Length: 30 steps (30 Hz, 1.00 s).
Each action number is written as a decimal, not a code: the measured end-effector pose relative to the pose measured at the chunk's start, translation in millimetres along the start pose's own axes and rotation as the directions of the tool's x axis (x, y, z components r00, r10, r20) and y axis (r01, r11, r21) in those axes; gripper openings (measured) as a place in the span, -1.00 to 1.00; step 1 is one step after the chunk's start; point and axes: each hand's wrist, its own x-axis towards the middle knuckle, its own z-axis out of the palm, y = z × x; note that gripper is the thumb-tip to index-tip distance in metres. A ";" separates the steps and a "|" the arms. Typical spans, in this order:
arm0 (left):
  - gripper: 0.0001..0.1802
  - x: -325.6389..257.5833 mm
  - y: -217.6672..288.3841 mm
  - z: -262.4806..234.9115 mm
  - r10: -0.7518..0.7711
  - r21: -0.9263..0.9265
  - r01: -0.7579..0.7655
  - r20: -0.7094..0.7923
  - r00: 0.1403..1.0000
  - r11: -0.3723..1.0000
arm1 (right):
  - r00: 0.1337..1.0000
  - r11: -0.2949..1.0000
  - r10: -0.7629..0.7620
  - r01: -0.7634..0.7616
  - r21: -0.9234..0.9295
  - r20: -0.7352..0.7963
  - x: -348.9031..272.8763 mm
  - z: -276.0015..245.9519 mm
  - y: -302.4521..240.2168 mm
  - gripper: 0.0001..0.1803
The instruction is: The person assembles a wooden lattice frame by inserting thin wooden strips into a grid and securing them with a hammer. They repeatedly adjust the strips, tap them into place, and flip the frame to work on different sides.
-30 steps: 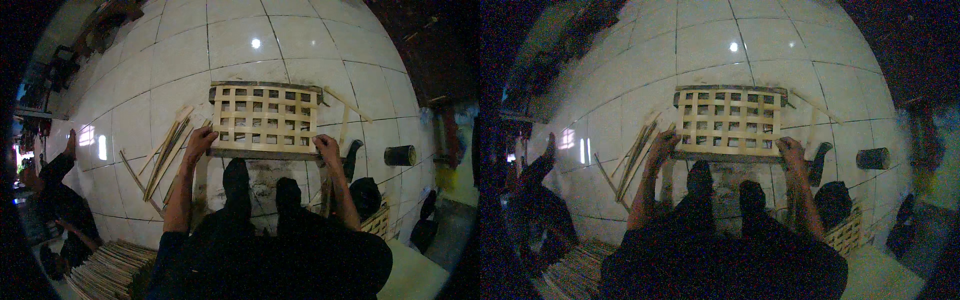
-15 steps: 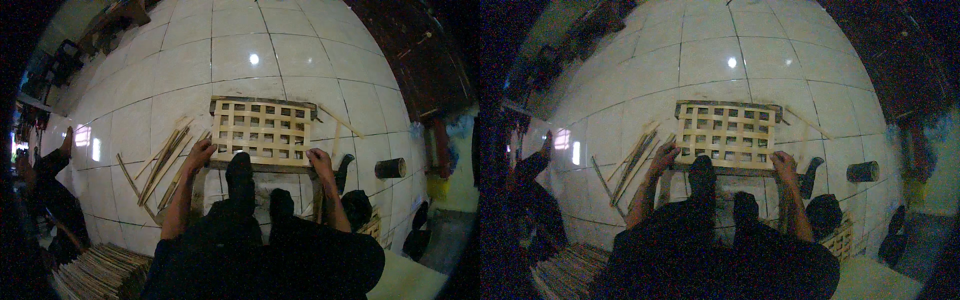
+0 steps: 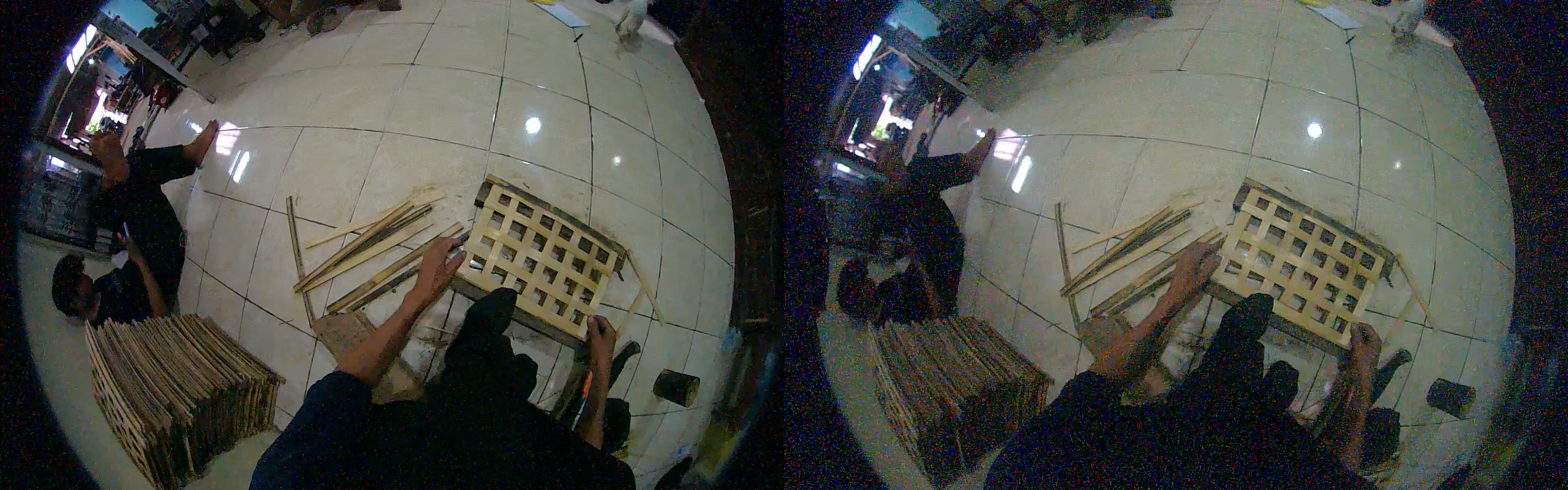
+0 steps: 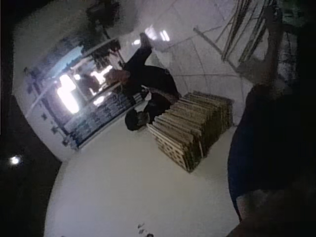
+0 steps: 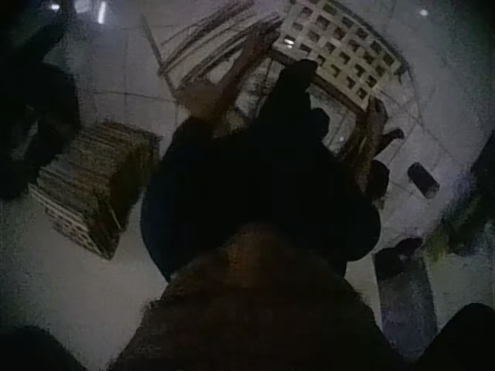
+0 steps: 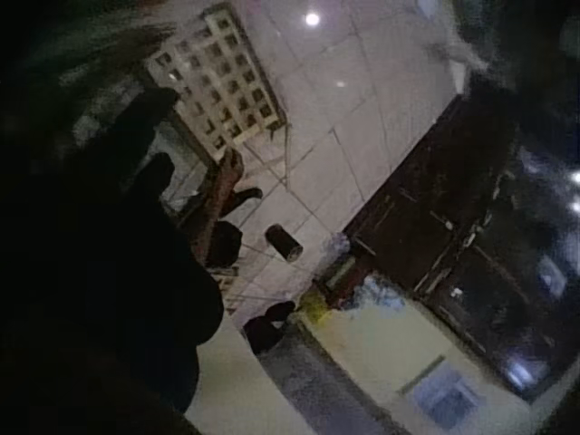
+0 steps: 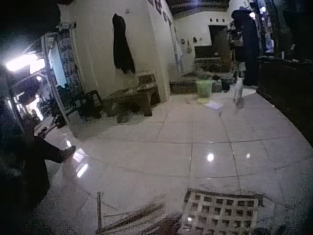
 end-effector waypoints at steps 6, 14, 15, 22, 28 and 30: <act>-0.59 -27.1 -56.0 -62.9 -0.050 0.570 0.247 -0.338 0.940 0.783 | 0.999 0.996 -0.041 0.041 -0.074 0.004 14.2 -5.5 28.9 -0.60; -0.75 -31.9 -121.6 -151.9 -0.224 0.781 0.207 -0.088 0.970 0.589 | 0.998 0.994 0.000 0.006 0.107 -0.060 7.5 -2.8 30.1 -0.58; -0.79 -33.1 -128.2 -157.2 -0.194 0.781 0.151 -0.040 0.980 0.606 | 0.999 0.992 0.017 -0.012 0.123 -0.036 4.9 -4.0 27.6 -0.58; -0.82 -32.3 -116.9 -170.2 -0.192 0.396 0.201 -0.064 0.979 0.896 | 0.999 0.999 0.033 -0.033 0.007 -0.023 1.8 -3.4 1.9 -0.67; -0.77 -18.4 -95.4 -168.3 -0.267 0.285 0.235 0.078 0.961 0.929 | 0.989 0.993 -0.118 0.120 0.009 -0.093 5.6 1.5 27.8 -0.64; -0.74 -23.5 -101.2 -162.7 -0.281 0.235 0.228 0.223 0.933 0.945 | 0.995 0.996 -0.087 0.086 -0.021 -0.050 11.0 -0.3 36.8 -0.65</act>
